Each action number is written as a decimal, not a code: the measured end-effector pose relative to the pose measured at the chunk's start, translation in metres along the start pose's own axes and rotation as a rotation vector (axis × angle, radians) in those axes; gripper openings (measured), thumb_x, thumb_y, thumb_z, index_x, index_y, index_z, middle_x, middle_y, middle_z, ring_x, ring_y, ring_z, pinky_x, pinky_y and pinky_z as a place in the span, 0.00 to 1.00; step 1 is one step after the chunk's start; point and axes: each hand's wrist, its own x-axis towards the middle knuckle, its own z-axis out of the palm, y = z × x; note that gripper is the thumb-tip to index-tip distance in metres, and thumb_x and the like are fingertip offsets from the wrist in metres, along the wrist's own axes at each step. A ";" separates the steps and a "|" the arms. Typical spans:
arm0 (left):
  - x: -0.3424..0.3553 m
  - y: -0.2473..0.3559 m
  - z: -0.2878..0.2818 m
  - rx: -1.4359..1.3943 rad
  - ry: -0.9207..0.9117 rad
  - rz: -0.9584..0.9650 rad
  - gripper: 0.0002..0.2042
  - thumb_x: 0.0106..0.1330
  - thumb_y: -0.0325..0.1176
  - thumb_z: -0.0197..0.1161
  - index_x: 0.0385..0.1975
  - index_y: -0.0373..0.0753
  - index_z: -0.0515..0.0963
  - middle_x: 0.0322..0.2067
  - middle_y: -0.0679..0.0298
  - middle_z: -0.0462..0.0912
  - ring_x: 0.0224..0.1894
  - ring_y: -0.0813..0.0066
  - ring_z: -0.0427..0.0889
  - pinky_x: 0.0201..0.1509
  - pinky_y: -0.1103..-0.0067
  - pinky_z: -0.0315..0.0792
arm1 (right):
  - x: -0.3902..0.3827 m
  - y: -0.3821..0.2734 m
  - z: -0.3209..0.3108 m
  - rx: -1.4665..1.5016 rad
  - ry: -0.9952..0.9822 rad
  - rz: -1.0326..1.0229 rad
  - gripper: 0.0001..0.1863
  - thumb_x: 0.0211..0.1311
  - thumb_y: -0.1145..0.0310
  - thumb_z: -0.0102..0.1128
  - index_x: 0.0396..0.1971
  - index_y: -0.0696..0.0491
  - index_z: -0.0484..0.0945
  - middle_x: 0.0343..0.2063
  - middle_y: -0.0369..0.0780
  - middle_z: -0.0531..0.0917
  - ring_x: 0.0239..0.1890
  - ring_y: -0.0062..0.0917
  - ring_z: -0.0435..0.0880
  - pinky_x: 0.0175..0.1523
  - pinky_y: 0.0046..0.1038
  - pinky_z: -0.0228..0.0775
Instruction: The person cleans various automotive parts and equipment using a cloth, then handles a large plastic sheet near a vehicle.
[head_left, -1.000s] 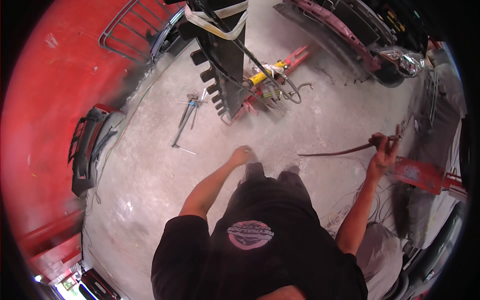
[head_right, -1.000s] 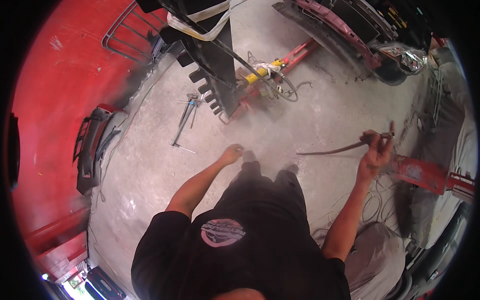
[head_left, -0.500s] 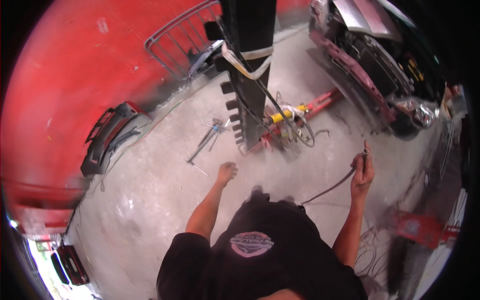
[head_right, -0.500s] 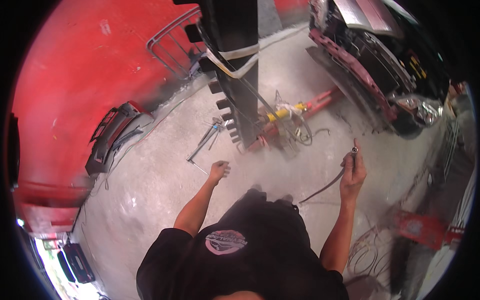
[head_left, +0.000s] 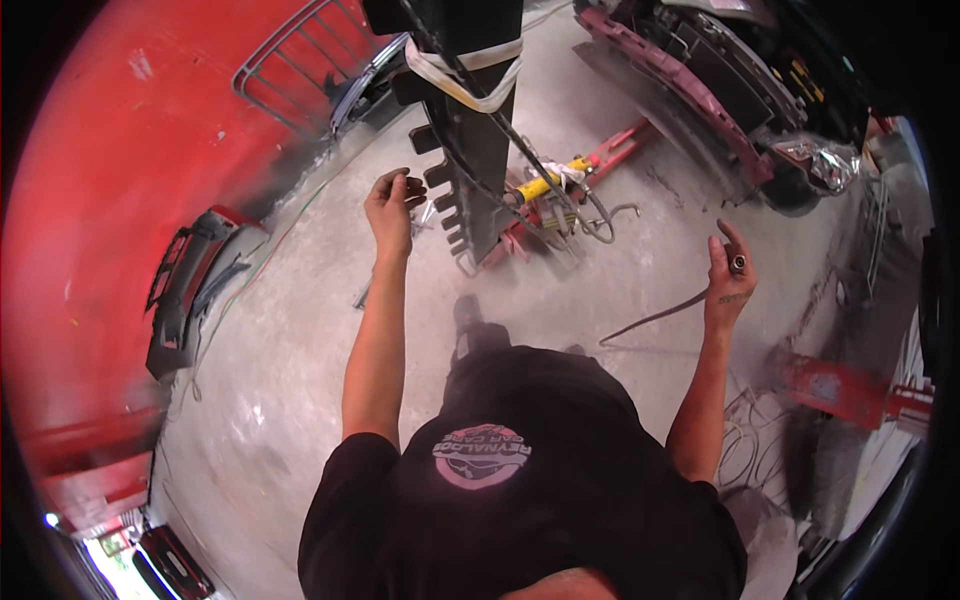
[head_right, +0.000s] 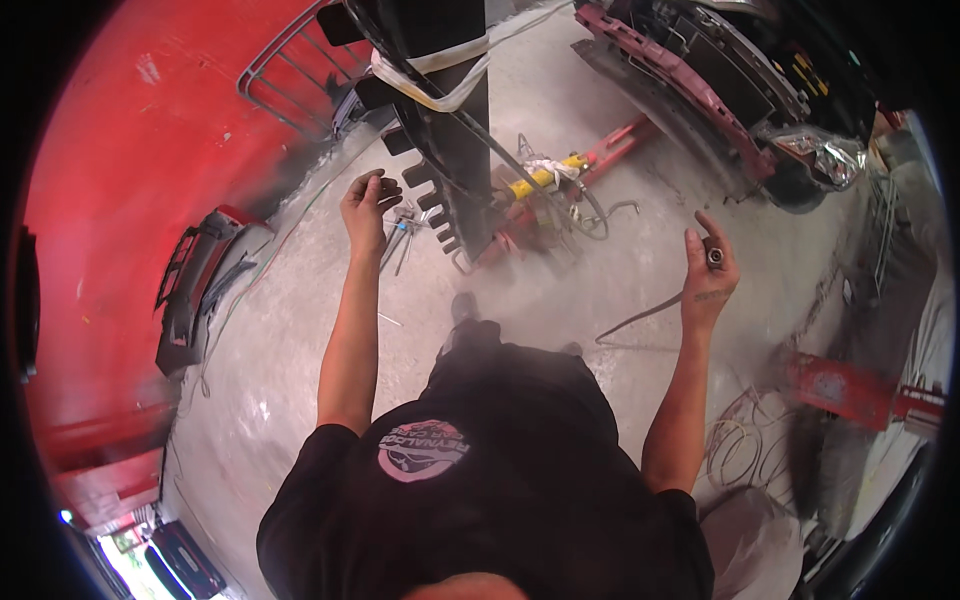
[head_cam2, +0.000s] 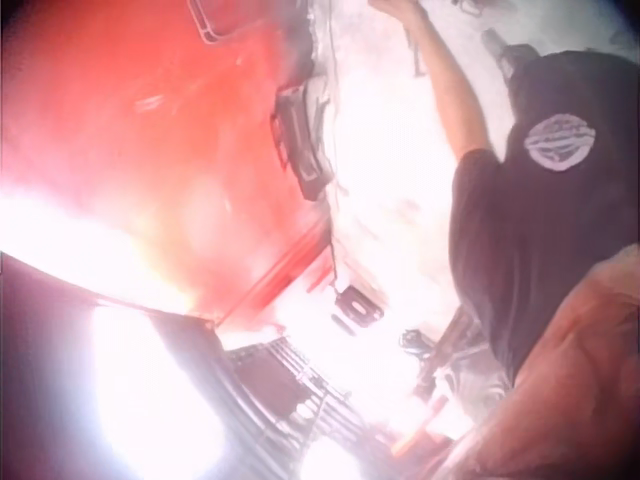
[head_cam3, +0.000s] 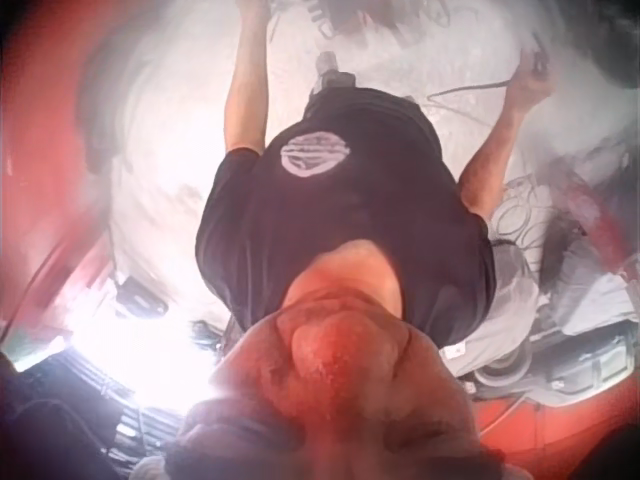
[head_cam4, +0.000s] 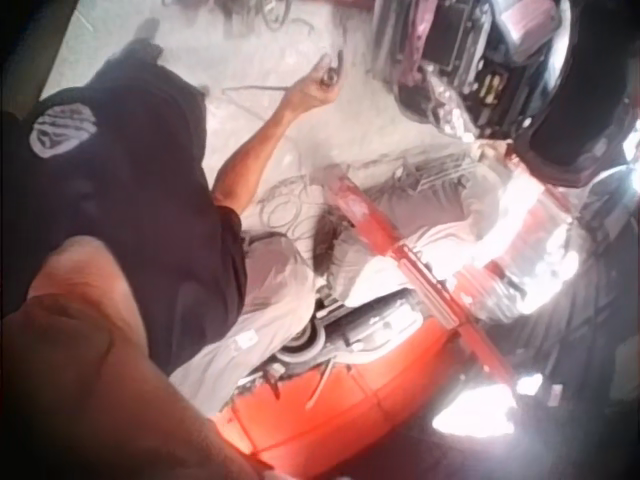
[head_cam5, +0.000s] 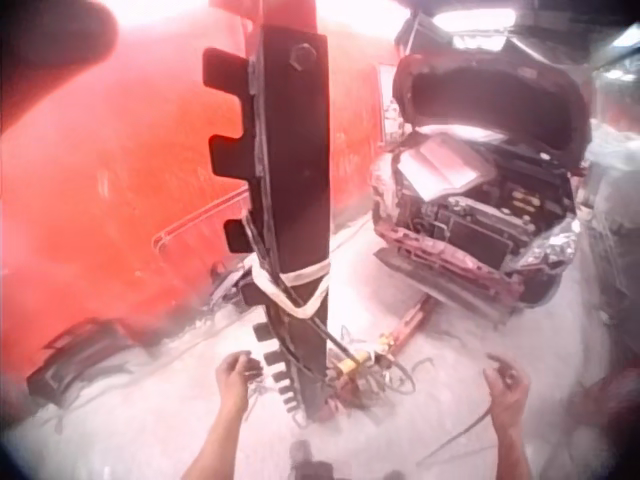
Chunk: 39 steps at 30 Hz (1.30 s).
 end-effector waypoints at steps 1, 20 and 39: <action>0.009 -0.007 -0.002 -0.013 -0.024 -0.012 0.12 0.72 0.33 0.55 0.45 0.31 0.76 0.33 0.57 0.83 0.34 0.69 0.84 0.38 0.75 0.80 | -0.002 0.002 0.006 0.022 0.044 0.070 0.13 0.68 0.68 0.58 0.49 0.57 0.80 0.23 0.26 0.71 0.24 0.10 0.64 0.29 0.15 0.54; -0.050 -0.124 0.008 0.517 -1.177 -0.408 0.14 0.68 0.37 0.56 0.38 0.31 0.80 0.25 0.61 0.82 0.27 0.77 0.79 0.32 0.79 0.73 | -0.032 0.025 -0.020 -0.509 0.122 0.126 0.13 0.72 0.66 0.52 0.50 0.53 0.79 0.21 0.33 0.75 0.26 0.15 0.71 0.35 0.20 0.65; -0.052 -0.203 0.393 0.745 -1.072 -0.170 0.14 0.68 0.37 0.56 0.32 0.28 0.77 0.26 0.53 0.81 0.30 0.65 0.81 0.37 0.70 0.72 | 0.210 0.262 -0.036 -0.423 -0.167 -0.266 0.12 0.60 0.76 0.54 0.43 0.57 0.80 0.40 0.44 0.83 0.44 0.38 0.81 0.50 0.35 0.71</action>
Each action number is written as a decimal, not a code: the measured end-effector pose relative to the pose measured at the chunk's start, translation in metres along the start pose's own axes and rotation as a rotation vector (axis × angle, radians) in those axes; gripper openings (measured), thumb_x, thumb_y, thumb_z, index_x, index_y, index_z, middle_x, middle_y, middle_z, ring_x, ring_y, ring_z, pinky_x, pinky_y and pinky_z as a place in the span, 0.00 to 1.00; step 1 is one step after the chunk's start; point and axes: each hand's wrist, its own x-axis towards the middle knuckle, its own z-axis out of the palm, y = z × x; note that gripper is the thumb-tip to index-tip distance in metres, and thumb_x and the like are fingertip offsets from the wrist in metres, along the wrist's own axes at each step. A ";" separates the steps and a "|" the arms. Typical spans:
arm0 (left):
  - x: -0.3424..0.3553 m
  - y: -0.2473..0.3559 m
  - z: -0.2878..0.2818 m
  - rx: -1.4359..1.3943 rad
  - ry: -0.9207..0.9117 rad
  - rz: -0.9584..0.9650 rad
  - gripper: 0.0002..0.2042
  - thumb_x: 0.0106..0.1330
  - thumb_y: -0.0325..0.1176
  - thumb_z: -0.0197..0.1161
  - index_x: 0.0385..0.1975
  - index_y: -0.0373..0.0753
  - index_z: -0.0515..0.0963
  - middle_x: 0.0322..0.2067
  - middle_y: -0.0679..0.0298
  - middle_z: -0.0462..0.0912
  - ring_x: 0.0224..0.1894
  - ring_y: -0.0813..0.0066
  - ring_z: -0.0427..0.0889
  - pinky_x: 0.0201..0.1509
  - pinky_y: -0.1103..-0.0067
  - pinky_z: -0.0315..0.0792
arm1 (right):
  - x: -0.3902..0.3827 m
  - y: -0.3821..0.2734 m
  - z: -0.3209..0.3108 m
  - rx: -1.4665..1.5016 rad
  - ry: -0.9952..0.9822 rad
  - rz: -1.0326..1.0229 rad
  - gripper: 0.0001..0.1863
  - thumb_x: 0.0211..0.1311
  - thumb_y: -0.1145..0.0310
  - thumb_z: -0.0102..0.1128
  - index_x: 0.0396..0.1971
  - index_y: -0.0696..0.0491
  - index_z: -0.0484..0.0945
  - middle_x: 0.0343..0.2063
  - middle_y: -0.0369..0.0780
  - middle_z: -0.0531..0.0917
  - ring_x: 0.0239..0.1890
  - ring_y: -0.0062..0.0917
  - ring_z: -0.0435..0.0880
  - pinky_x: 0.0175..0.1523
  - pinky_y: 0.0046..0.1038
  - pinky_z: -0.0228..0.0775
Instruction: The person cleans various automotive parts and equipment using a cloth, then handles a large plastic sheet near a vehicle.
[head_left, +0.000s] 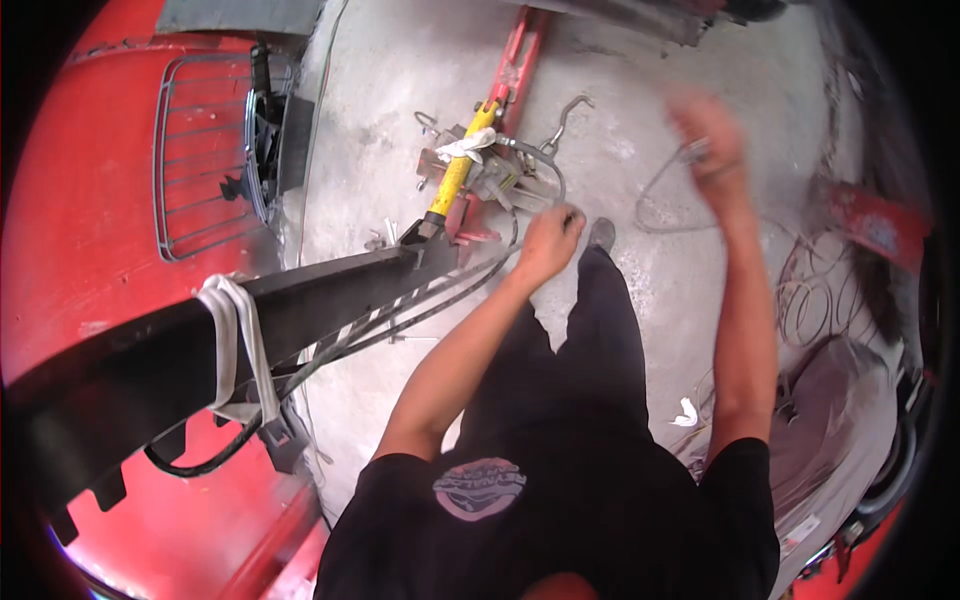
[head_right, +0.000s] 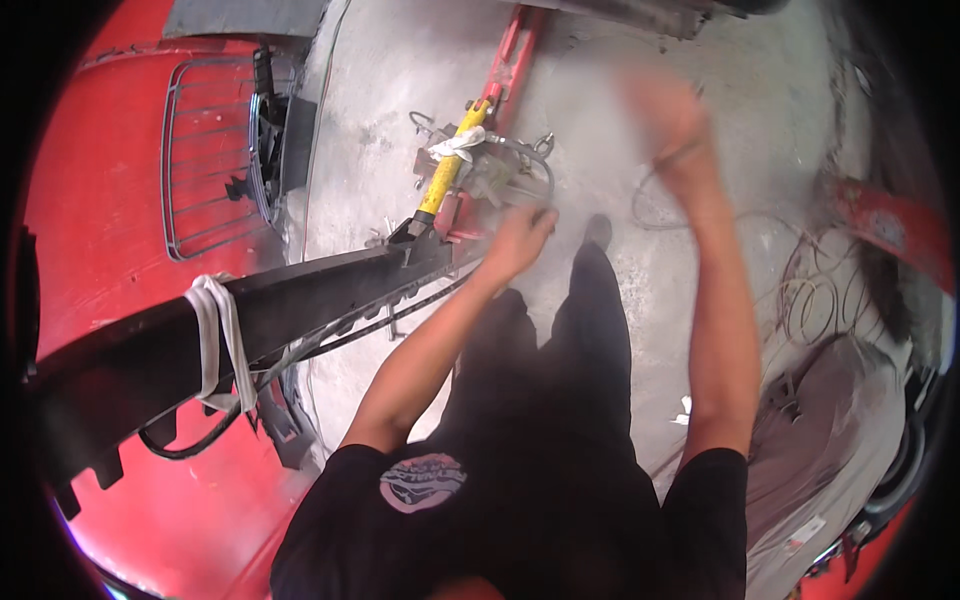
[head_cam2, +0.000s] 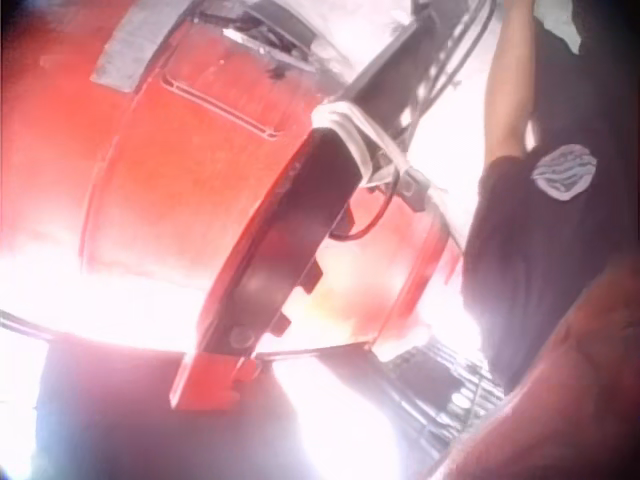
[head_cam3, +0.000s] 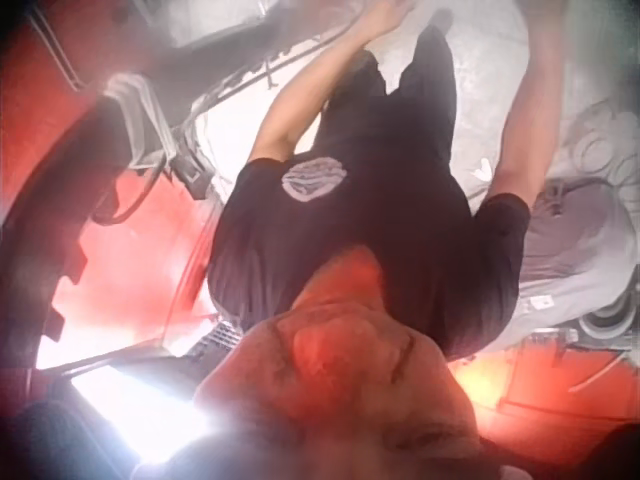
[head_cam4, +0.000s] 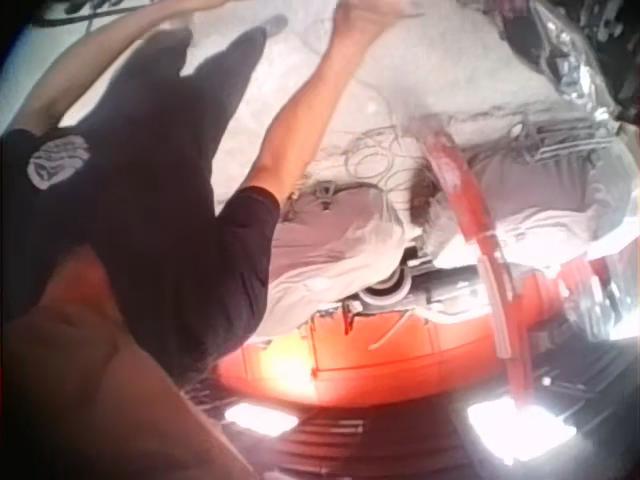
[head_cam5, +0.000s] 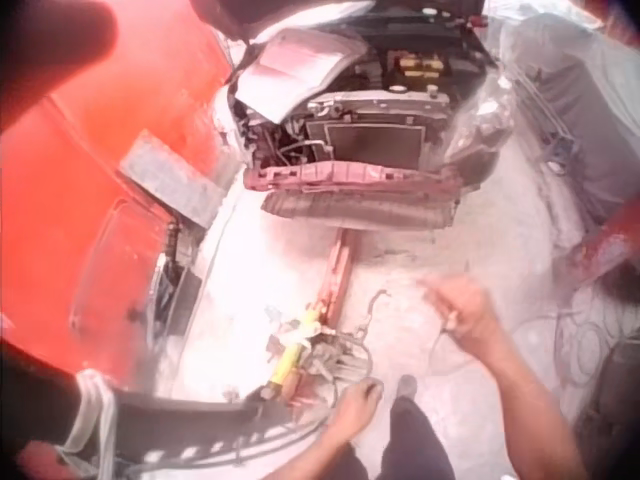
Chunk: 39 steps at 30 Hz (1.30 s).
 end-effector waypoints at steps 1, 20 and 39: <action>0.030 -0.006 -0.006 0.077 0.081 -0.041 0.14 0.67 0.36 0.56 0.33 0.28 0.78 0.28 0.50 0.82 0.32 0.59 0.82 0.38 0.68 0.72 | -0.002 -0.003 0.043 0.082 -0.048 -0.034 0.15 0.55 0.78 0.55 0.44 0.55 0.80 0.37 0.47 0.82 0.42 0.43 0.80 0.46 0.37 0.71; 0.265 -0.383 -0.119 -0.159 0.377 -0.580 0.15 0.58 0.34 0.70 0.35 0.26 0.81 0.30 0.60 0.82 0.33 0.73 0.77 0.38 0.73 0.71 | -0.074 0.072 0.359 0.255 -0.651 0.413 0.14 0.47 0.74 0.64 0.37 0.49 0.78 0.28 0.37 0.80 0.36 0.35 0.79 0.42 0.37 0.60; 0.275 -0.363 -0.145 -0.407 0.187 -0.588 0.11 0.66 0.29 0.61 0.44 0.29 0.75 0.34 0.59 0.82 0.34 0.75 0.79 0.37 0.80 0.73 | 0.014 0.010 0.569 0.268 -0.466 0.514 0.18 0.44 0.71 0.69 0.36 0.55 0.73 0.28 0.43 0.82 0.35 0.40 0.82 0.43 0.41 0.67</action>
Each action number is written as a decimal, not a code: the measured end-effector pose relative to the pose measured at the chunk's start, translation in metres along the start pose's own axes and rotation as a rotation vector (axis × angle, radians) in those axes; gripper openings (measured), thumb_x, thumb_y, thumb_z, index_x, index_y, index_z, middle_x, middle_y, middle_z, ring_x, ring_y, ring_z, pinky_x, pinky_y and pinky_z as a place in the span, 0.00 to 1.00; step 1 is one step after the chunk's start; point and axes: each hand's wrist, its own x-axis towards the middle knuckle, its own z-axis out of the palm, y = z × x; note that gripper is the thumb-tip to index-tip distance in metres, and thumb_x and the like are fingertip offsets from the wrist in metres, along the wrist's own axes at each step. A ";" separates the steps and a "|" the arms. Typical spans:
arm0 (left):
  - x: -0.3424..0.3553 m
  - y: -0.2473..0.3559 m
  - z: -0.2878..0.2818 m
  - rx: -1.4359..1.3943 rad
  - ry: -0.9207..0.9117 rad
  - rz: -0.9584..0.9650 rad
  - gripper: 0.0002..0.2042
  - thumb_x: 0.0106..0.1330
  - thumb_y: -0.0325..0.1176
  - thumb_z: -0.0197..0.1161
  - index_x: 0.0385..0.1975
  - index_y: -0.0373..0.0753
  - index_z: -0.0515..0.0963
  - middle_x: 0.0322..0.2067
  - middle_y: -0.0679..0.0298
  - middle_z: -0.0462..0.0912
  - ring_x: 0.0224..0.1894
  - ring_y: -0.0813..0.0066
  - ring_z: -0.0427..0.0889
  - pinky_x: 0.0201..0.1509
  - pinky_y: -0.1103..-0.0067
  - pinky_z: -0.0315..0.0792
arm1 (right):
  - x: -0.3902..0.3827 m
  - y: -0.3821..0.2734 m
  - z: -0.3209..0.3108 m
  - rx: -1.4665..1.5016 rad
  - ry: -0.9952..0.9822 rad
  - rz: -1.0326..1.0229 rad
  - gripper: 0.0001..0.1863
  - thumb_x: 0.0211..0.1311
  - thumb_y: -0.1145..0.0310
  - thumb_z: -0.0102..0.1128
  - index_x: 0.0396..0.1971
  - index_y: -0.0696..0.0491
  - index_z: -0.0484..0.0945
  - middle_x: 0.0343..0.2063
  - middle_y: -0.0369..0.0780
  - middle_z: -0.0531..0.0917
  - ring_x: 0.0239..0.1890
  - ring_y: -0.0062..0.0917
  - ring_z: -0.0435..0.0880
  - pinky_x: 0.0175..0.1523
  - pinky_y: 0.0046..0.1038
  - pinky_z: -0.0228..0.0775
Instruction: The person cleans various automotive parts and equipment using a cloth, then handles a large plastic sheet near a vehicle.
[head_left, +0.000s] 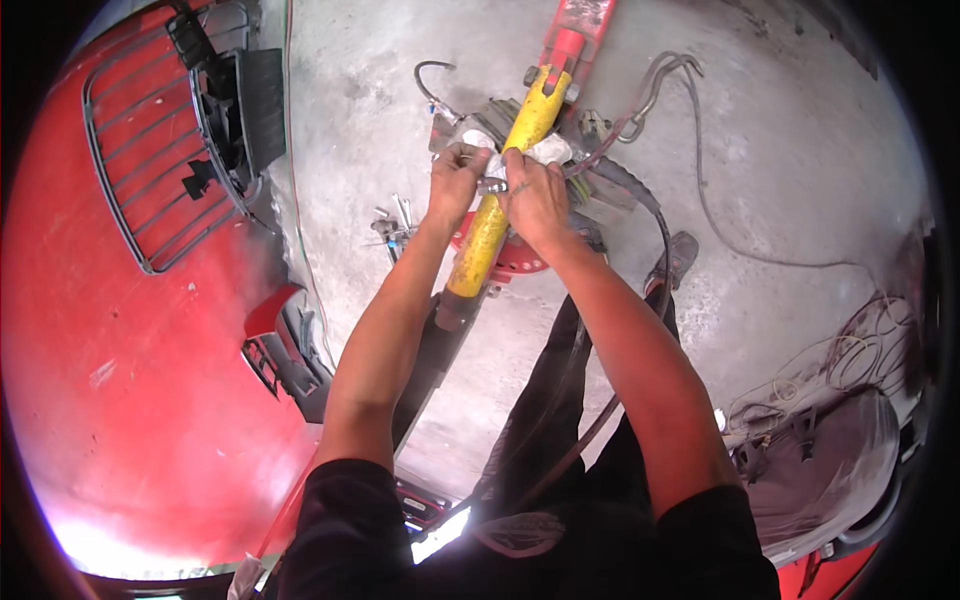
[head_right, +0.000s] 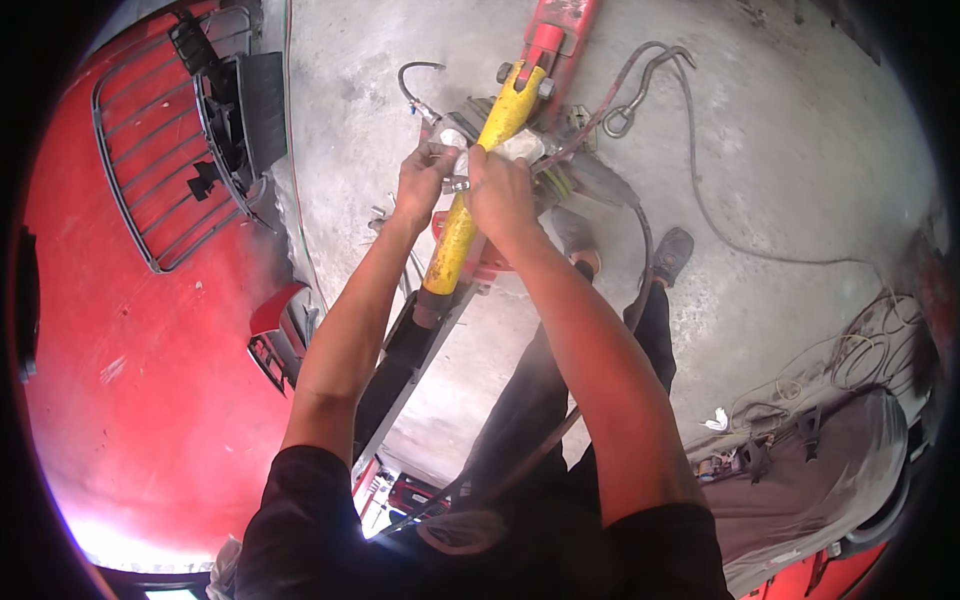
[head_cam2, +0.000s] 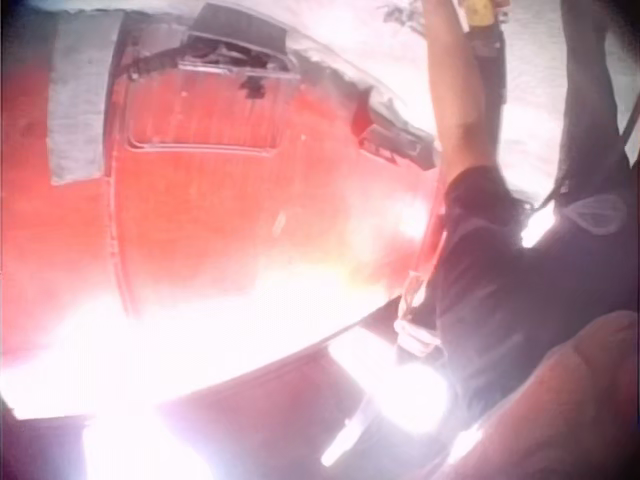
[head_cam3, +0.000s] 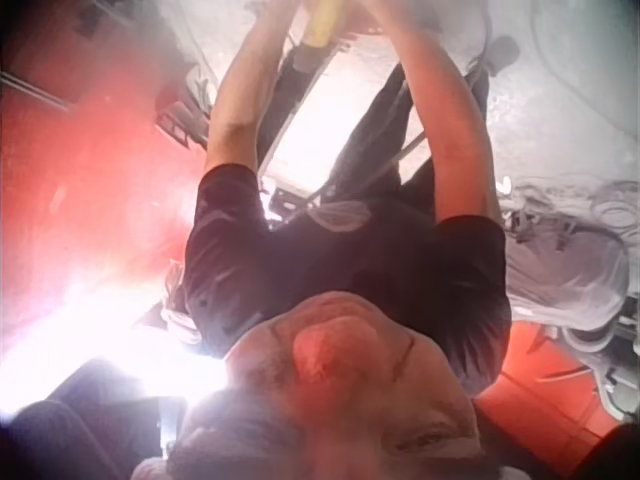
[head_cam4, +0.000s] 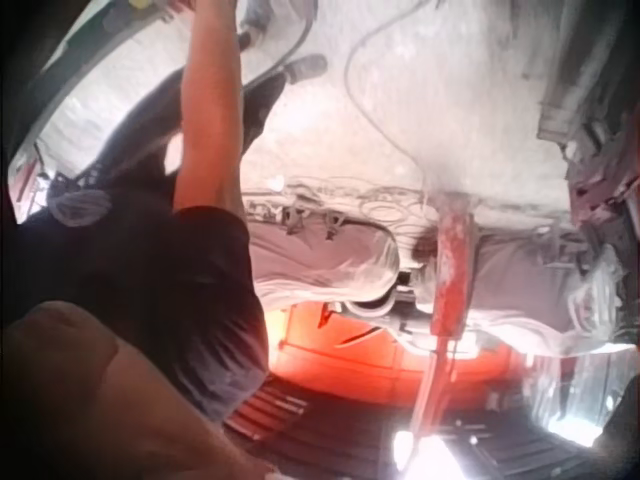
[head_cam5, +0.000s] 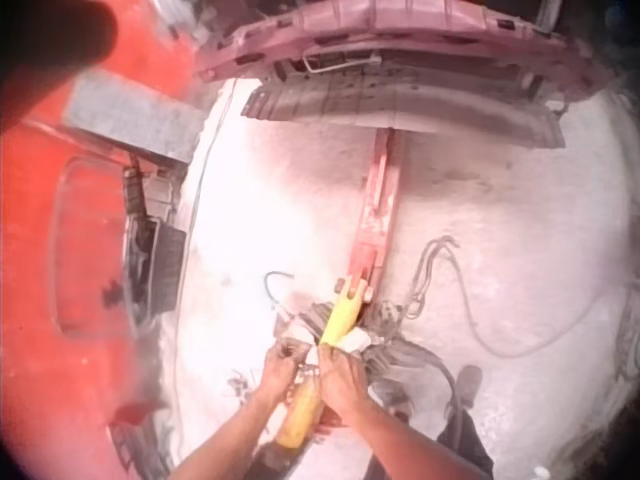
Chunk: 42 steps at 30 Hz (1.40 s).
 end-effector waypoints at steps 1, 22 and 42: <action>-0.004 -0.001 -0.003 -0.004 0.003 -0.005 0.11 0.66 0.29 0.61 0.44 0.29 0.75 0.34 0.59 0.82 0.34 0.75 0.79 0.37 0.80 0.73 | 0.001 -0.001 -0.001 -0.041 -0.051 0.020 0.18 0.44 0.70 0.70 0.36 0.54 0.73 0.28 0.42 0.82 0.35 0.39 0.82 0.43 0.41 0.67; 0.024 0.037 -0.072 0.195 0.015 0.023 0.07 0.57 0.26 0.65 0.32 0.35 0.75 0.28 0.58 0.83 0.24 0.75 0.80 0.26 0.79 0.75 | -0.015 0.036 0.003 0.320 0.115 0.000 0.07 0.50 0.79 0.61 0.31 0.59 0.74 0.23 0.47 0.80 0.26 0.41 0.81 0.32 0.36 0.70; -0.025 -0.003 0.012 0.595 -0.012 0.401 0.13 0.62 0.35 0.61 0.26 0.28 0.78 0.20 0.64 0.79 0.23 0.81 0.74 0.27 0.77 0.68 | -0.005 0.042 -0.011 0.234 -0.015 0.024 0.09 0.54 0.77 0.57 0.36 0.58 0.77 0.29 0.49 0.83 0.35 0.47 0.82 0.41 0.42 0.73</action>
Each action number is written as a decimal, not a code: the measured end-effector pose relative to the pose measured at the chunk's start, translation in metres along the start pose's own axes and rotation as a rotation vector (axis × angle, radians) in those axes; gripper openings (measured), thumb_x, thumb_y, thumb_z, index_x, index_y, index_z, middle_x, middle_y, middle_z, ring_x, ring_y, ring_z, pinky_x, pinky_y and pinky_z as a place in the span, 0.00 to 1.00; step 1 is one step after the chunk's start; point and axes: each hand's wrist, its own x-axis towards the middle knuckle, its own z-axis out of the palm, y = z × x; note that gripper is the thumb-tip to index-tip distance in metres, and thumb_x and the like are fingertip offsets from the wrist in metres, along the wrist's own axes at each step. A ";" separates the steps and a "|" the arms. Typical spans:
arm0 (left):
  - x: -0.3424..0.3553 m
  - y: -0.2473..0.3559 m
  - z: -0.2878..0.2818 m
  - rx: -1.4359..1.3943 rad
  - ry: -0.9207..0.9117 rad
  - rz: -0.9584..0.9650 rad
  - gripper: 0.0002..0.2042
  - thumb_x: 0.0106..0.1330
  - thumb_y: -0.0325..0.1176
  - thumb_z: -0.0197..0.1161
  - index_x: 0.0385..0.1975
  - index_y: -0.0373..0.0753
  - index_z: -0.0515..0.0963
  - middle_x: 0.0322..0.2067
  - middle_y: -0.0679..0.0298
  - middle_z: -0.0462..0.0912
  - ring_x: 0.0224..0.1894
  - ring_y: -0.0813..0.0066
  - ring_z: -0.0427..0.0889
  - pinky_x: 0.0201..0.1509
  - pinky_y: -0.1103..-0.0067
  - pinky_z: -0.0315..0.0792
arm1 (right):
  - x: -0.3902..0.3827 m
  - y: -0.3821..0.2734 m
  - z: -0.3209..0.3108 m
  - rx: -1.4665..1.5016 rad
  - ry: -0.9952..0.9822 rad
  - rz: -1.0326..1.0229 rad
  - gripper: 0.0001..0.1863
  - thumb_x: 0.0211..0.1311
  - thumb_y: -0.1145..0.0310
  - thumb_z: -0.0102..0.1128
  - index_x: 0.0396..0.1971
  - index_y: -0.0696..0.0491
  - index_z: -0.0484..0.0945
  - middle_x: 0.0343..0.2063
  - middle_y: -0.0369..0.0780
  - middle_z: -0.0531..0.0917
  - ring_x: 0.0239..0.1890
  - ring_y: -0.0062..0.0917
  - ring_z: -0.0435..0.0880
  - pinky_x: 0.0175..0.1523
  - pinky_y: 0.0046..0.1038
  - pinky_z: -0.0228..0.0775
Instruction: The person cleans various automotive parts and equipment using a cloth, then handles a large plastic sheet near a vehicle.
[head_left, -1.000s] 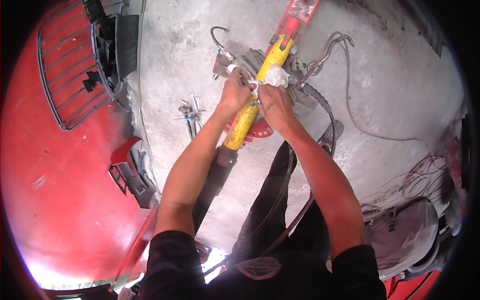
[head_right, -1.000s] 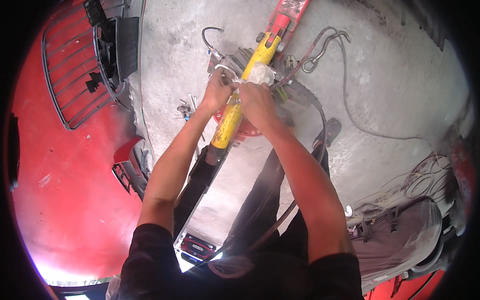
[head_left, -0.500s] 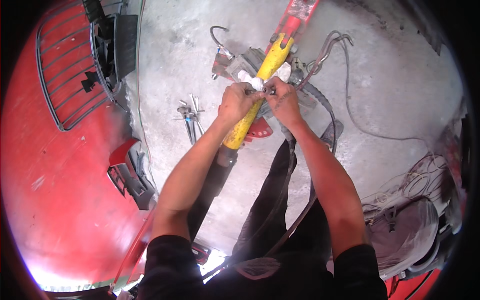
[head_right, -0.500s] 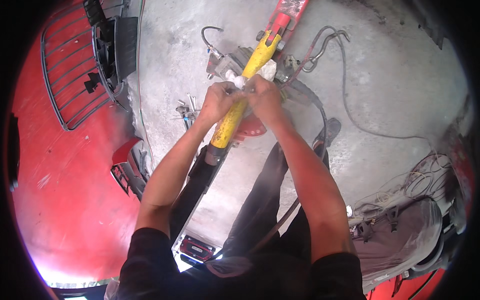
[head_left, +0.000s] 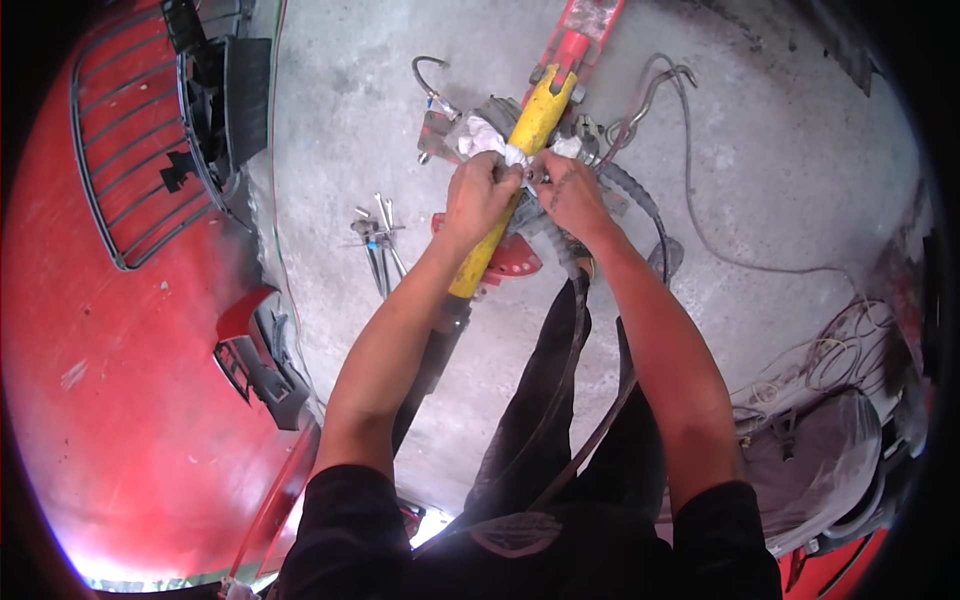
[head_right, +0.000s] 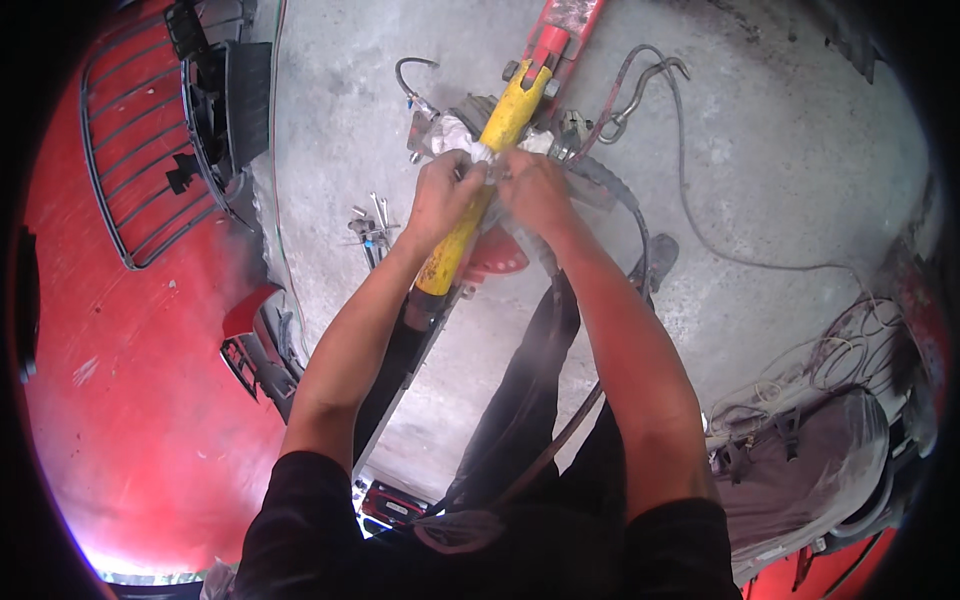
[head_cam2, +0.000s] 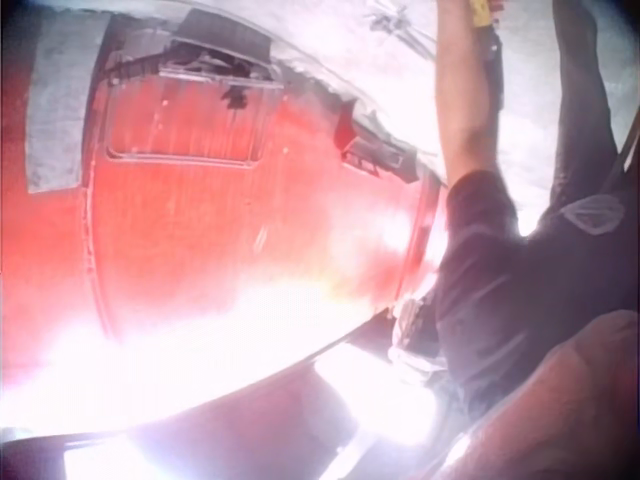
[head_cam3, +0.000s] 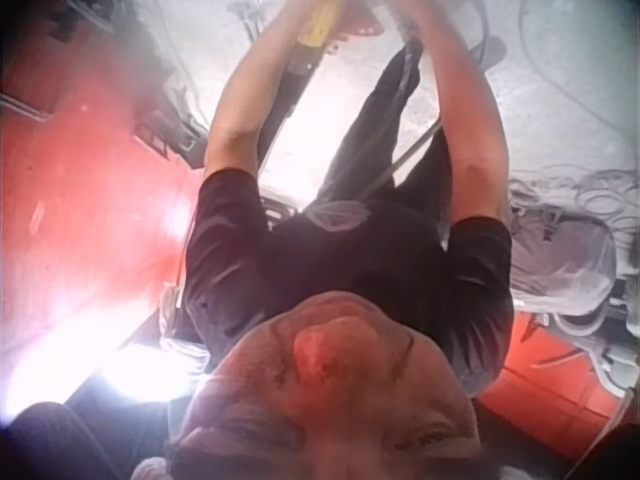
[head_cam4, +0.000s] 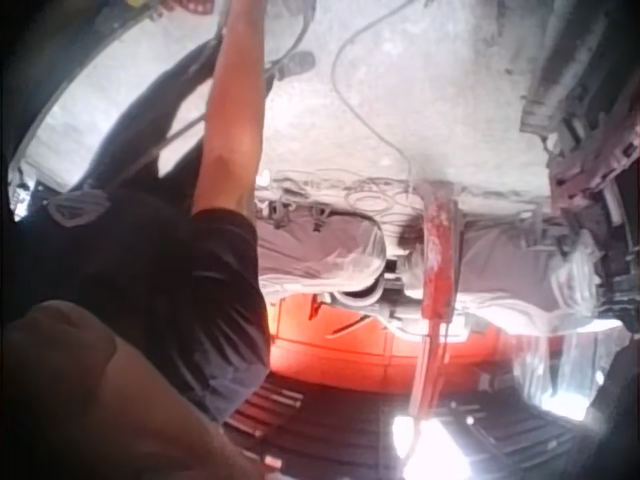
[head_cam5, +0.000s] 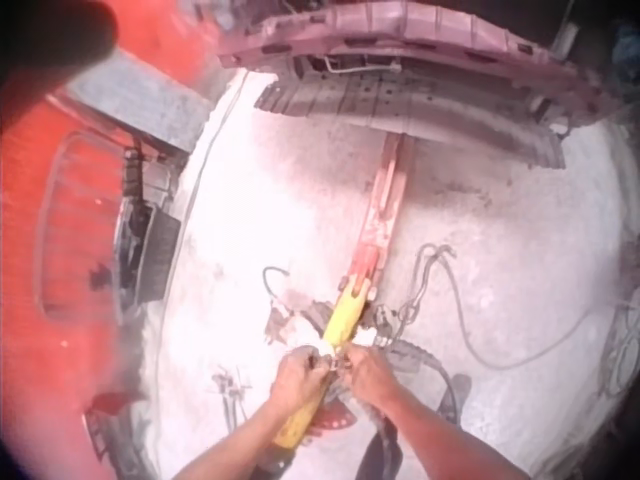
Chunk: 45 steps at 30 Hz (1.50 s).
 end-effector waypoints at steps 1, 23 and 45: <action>-0.002 -0.001 -0.001 0.002 0.000 0.001 0.13 0.62 0.35 0.61 0.26 0.28 0.78 0.20 0.64 0.79 0.23 0.81 0.74 0.27 0.77 0.68 | 0.001 -0.005 0.000 -0.064 -0.114 0.060 0.09 0.53 0.73 0.59 0.35 0.57 0.78 0.29 0.49 0.83 0.36 0.47 0.83 0.42 0.43 0.74; 0.017 -0.025 -0.031 -0.487 0.083 -0.393 0.16 0.60 0.44 0.65 0.28 0.33 0.80 0.18 0.66 0.76 0.21 0.78 0.75 0.21 0.80 0.67 | -0.015 -0.014 -0.022 -0.232 -0.061 -0.049 0.09 0.60 0.64 0.59 0.35 0.53 0.75 0.31 0.43 0.82 0.37 0.40 0.82 0.45 0.39 0.69; -0.003 -0.024 -0.003 0.013 -0.031 0.283 0.18 0.59 0.25 0.61 0.51 0.35 0.75 0.49 0.51 0.78 0.47 0.54 0.79 0.50 0.65 0.74 | -0.026 0.015 0.016 -0.202 -0.004 -0.040 0.14 0.46 0.70 0.63 0.36 0.52 0.76 0.33 0.44 0.82 0.39 0.41 0.83 0.44 0.38 0.75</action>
